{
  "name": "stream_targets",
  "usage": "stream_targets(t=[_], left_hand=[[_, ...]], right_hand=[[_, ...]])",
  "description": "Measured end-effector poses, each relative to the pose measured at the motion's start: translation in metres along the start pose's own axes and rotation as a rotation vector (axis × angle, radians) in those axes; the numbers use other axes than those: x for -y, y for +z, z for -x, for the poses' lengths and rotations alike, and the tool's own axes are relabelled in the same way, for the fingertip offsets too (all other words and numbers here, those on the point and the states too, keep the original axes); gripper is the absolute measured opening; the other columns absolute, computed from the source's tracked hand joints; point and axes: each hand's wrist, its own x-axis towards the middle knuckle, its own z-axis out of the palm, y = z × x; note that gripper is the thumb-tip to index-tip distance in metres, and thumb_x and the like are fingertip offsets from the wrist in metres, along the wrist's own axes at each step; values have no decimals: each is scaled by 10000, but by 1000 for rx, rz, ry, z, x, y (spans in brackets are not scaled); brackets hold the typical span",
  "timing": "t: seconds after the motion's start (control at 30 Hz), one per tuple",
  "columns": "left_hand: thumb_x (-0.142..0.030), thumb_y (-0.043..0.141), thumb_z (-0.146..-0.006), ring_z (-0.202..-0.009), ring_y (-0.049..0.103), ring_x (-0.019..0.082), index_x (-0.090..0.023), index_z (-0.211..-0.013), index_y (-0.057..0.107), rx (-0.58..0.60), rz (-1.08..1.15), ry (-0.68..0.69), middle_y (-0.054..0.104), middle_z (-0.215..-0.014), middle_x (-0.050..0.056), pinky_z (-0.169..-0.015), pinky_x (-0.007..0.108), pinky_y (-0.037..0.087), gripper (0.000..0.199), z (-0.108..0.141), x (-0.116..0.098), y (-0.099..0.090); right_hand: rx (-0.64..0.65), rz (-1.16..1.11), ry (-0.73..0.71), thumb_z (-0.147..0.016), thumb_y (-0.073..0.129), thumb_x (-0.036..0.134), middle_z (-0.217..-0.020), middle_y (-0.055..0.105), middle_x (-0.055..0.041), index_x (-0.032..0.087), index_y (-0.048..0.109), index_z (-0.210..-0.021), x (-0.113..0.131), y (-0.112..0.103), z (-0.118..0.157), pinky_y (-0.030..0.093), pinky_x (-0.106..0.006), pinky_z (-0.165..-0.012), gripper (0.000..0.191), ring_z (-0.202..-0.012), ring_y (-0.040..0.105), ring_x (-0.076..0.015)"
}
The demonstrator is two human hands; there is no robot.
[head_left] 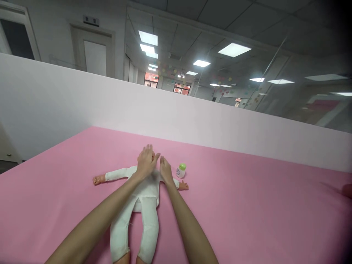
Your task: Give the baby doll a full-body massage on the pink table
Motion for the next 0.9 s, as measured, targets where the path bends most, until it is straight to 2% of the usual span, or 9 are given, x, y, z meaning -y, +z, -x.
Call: stream_targets(t=[0.07,0.1,0.23,0.3,0.37,0.5,0.67,0.77,0.9], left_hand=[[-629,526,-980,-1582,225,302,-204,-1535,472,85,276,-22,352,-1677,108,-1294,424,156,701,1,-25,21],[-639,502,-991,-1562,286,299,-201,-1497,516,148,437,-112,404,-1650,117,-1281,405,215,670,1,-36,33],[-743,247,-1005,-1441,490,326,-50,-1463,496,416,1085,-673,496,-1545,258,-1148,414,456,867,-2,-57,77],[-781,240,-977,-1399,530,339,11,-1477,451,407,1291,-869,478,-1528,312,-1064,404,532,960,-1,-54,95],[-785,265,-969,-1365,559,341,29,-1486,429,316,1381,-968,464,-1526,330,-971,377,588,978,1,-45,108],[-766,202,-985,-1268,634,299,-11,-1504,424,240,1426,-990,486,-1517,302,-834,308,629,943,7,-29,125],[-755,280,-984,-1191,675,298,17,-1497,426,229,1477,-999,551,-1435,314,-763,287,634,938,10,-30,124],[-724,312,-1000,-1177,682,291,5,-1468,463,251,1460,-979,599,-1378,296,-782,288,631,880,12,-39,110],[-725,391,-986,-1209,673,330,-118,-1451,527,316,1507,-774,644,-1358,237,-925,417,611,776,26,-54,90]], right_hand=[[-103,45,-40,-1042,277,655,-1388,678,-151,157,671,-1327,-4,-29,-3,421,-405,-1139,696,-1316,605,-274],[-147,82,-41,-1047,289,626,-1415,660,-152,151,663,-1344,-7,-45,-4,402,-408,-1161,674,-1347,583,-273],[-150,260,9,-1066,271,517,-1474,616,-145,158,627,-1407,-22,-102,-3,405,-430,-1167,609,-1381,559,-276],[-91,344,16,-1067,265,490,-1512,580,-151,143,601,-1436,-33,-118,1,391,-445,-1183,608,-1413,529,-279],[-20,423,3,-1066,264,475,-1547,542,-154,126,586,-1450,-45,-125,6,357,-452,-1213,611,-1453,487,-275],[93,546,-18,-1067,255,465,-1587,498,-136,127,563,-1480,-66,-124,11,338,-427,-1236,617,-1501,427,-254],[78,571,-39,-1060,261,492,-1582,496,-157,114,561,-1484,-73,-127,7,328,-481,-1245,642,-1506,419,-287],[41,494,-88,-1045,278,556,-1613,443,-181,85,514,-1515,-63,-120,14,286,-524,-1263,705,-1533,366,-310],[-12,277,-153,-1025,175,694,-1674,333,-184,88,308,-1626,-20,-72,51,247,-558,-1272,864,-1576,262,-310]])
